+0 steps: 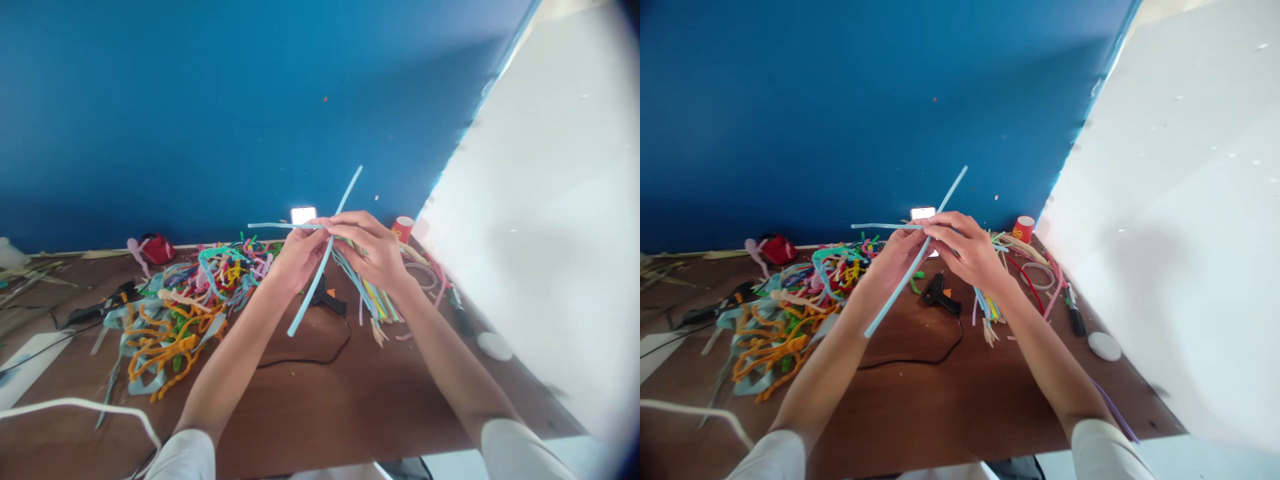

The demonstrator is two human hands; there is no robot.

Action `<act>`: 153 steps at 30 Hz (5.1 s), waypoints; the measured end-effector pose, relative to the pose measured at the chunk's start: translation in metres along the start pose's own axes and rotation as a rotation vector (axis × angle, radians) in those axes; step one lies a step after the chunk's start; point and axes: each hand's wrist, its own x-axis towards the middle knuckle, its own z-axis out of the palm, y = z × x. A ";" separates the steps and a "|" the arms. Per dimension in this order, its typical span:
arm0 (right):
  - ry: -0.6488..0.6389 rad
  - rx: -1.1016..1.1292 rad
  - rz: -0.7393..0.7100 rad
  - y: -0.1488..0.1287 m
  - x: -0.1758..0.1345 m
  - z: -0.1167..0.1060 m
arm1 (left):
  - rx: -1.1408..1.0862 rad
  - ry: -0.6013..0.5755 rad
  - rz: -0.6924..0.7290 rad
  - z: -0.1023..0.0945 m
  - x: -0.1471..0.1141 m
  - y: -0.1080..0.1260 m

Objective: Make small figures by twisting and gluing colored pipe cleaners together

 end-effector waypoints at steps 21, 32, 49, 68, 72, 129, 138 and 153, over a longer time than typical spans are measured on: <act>0.212 0.057 0.102 -0.007 0.003 0.001 | -0.048 -0.061 -0.013 0.007 -0.006 -0.002; 0.171 -0.099 -0.039 -0.008 0.003 0.004 | -0.107 -0.068 -0.030 0.012 -0.005 -0.010; 0.262 -0.049 0.202 -0.019 -0.002 0.016 | -0.079 -0.101 0.062 0.018 -0.012 -0.012; 0.132 0.859 0.826 -0.022 0.008 0.006 | 0.352 0.021 0.515 0.004 0.003 -0.018; 0.121 0.648 0.747 -0.021 0.008 0.007 | 0.343 0.034 0.460 0.008 0.000 -0.016; -0.162 -0.429 0.138 -0.001 0.000 -0.005 | 0.570 0.098 0.122 0.006 -0.002 -0.001; -0.114 -0.217 0.400 0.006 -0.001 -0.004 | 0.531 0.146 0.124 -0.003 0.003 -0.006; -0.048 0.061 0.600 0.023 -0.002 -0.005 | 0.600 0.201 0.080 -0.010 0.006 0.001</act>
